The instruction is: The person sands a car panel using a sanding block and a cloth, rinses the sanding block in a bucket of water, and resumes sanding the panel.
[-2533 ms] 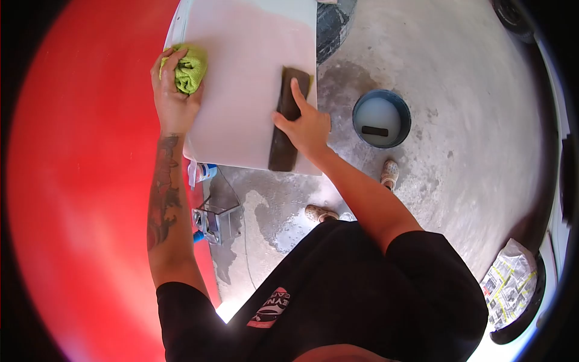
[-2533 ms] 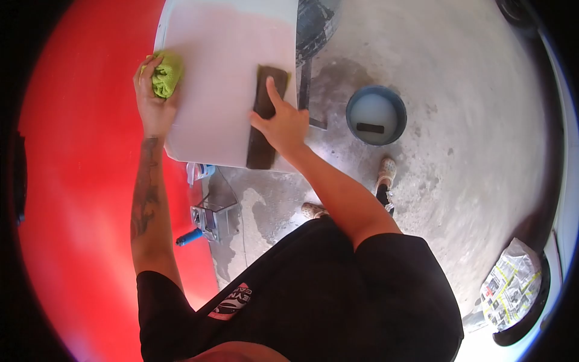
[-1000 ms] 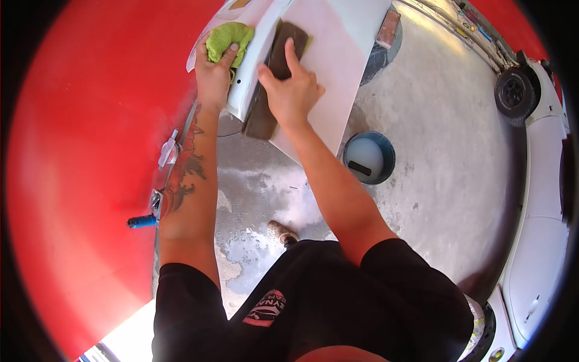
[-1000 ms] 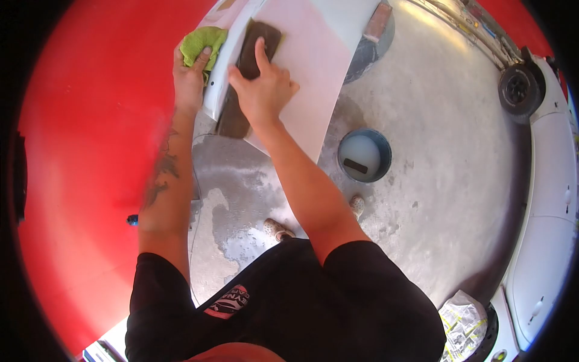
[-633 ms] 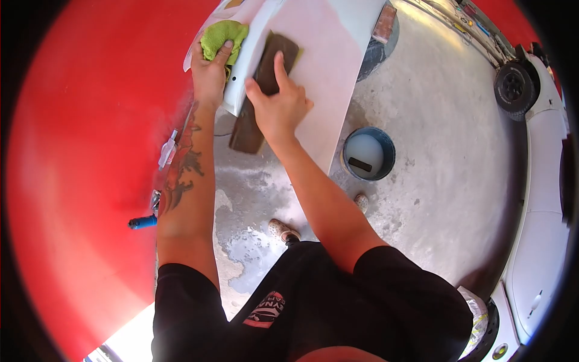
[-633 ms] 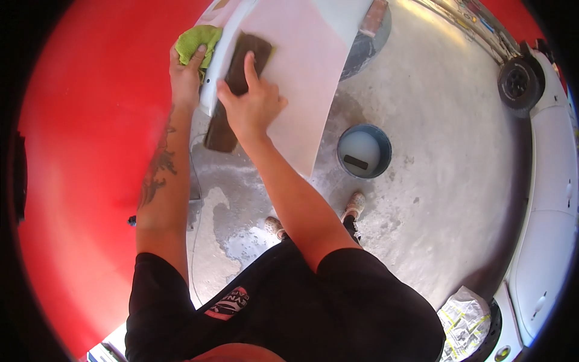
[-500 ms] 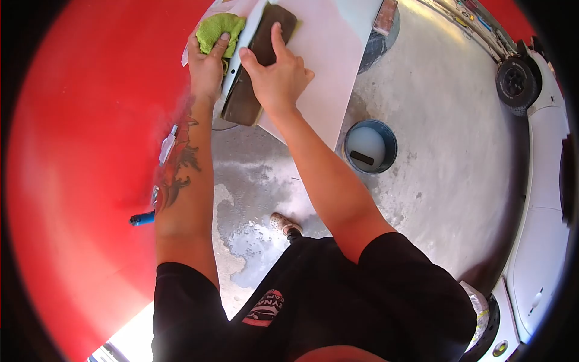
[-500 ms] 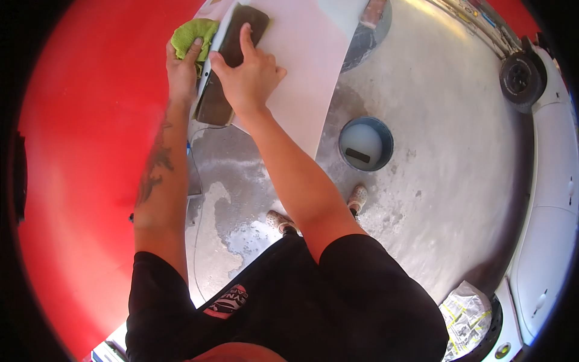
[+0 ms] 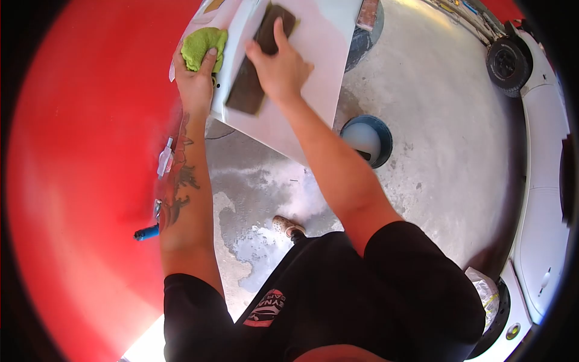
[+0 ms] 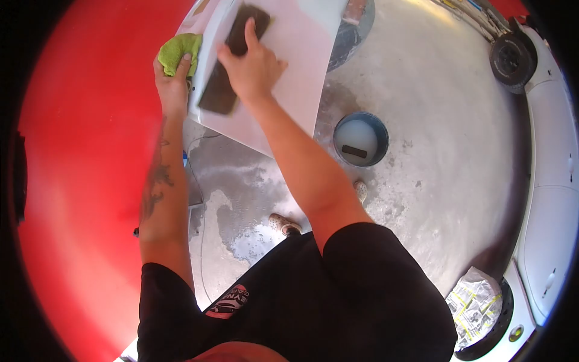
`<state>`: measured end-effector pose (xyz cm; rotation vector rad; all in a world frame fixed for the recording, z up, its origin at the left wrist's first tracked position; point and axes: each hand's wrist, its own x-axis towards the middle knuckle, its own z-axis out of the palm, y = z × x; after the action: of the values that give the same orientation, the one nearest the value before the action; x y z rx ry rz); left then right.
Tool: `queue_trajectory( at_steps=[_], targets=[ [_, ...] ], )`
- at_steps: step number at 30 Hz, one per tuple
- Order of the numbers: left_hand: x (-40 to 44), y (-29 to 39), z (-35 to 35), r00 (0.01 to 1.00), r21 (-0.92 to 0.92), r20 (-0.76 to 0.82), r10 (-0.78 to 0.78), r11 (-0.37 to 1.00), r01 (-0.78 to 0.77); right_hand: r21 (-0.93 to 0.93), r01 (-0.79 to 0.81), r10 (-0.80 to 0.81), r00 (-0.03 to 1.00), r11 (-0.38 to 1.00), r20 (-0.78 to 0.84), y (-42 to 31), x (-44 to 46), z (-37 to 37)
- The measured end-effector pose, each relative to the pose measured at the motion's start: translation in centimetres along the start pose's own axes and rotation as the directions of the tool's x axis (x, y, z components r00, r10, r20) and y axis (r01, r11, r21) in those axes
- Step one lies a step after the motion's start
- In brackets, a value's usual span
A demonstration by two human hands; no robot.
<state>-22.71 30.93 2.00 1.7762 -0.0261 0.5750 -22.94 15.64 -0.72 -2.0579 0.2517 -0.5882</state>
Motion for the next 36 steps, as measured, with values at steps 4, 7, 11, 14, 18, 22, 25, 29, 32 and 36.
queue_trajectory(
  at_steps=[4, 7, 11, 14, 18, 22, 25, 29, 32, 36],
  targets=[
    [0.5, -0.1, 0.1, 0.999, -0.062, 0.028, -0.017, 0.998, 0.019, -0.009, 0.041, -0.04, 0.996, 0.999, 0.078, 4.7, -8.4, -2.8],
    [0.2, -0.2, -0.4, 0.997, -0.001, 0.063, 0.047, 0.999, -0.047, -0.017, -0.01, 0.011, 0.999, 1.0, 0.041, 1.9, -0.4, -0.4],
    [0.3, -0.8, 0.3, 0.984, 0.018, 0.137, 0.114, 0.993, -0.117, -0.064, -0.098, 0.106, 0.988, 0.993, 0.117, -4.0, 10.5, -1.0],
    [-1.0, -1.1, -0.6, 0.946, -0.015, 0.233, 0.227, 0.973, -0.229, -0.032, -0.124, 0.126, 0.992, 0.992, 0.033, 0.7, 6.3, 0.1],
    [-2.5, -2.0, -2.2, 0.939, -0.042, 0.268, 0.214, 0.977, -0.211, -0.014, -0.138, 0.138, 0.988, 0.99, 0.062, 7.3, -3.4, -2.6],
    [-2.2, -2.5, -2.5, 0.951, -0.006, 0.254, 0.176, 0.984, -0.18, -0.063, -0.105, 0.106, 0.994, 0.992, 0.023, 4.8, 3.7, -0.8],
    [-2.0, -2.2, -2.2, 0.971, -0.039, 0.236, 0.039, 0.999, -0.03, 0.03, -0.134, 0.135, 0.991, 0.99, -0.005, 0.5, 12.8, 1.0],
    [-0.7, 0.3, 0.5, 0.97, 0.116, 0.217, 0.109, 0.984, -0.136, -0.057, -0.142, 0.148, 0.982, 0.988, 0.119, 2.5, 8.5, -2.0],
    [-0.4, 1.8, 1.0, 0.967, 0.505, 0.122, 0.223, 0.825, -0.254, -0.066, -0.073, 0.075, 0.997, 0.995, 0.018, 10.0, -4.0, -4.0],
    [0.5, 1.1, 2.3, 0.963, 0.519, 0.092, 0.252, 0.814, -0.262, -0.094, -0.149, 0.153, 0.987, 0.984, 0.04, 12.8, -8.2, -5.6]
  ],
)
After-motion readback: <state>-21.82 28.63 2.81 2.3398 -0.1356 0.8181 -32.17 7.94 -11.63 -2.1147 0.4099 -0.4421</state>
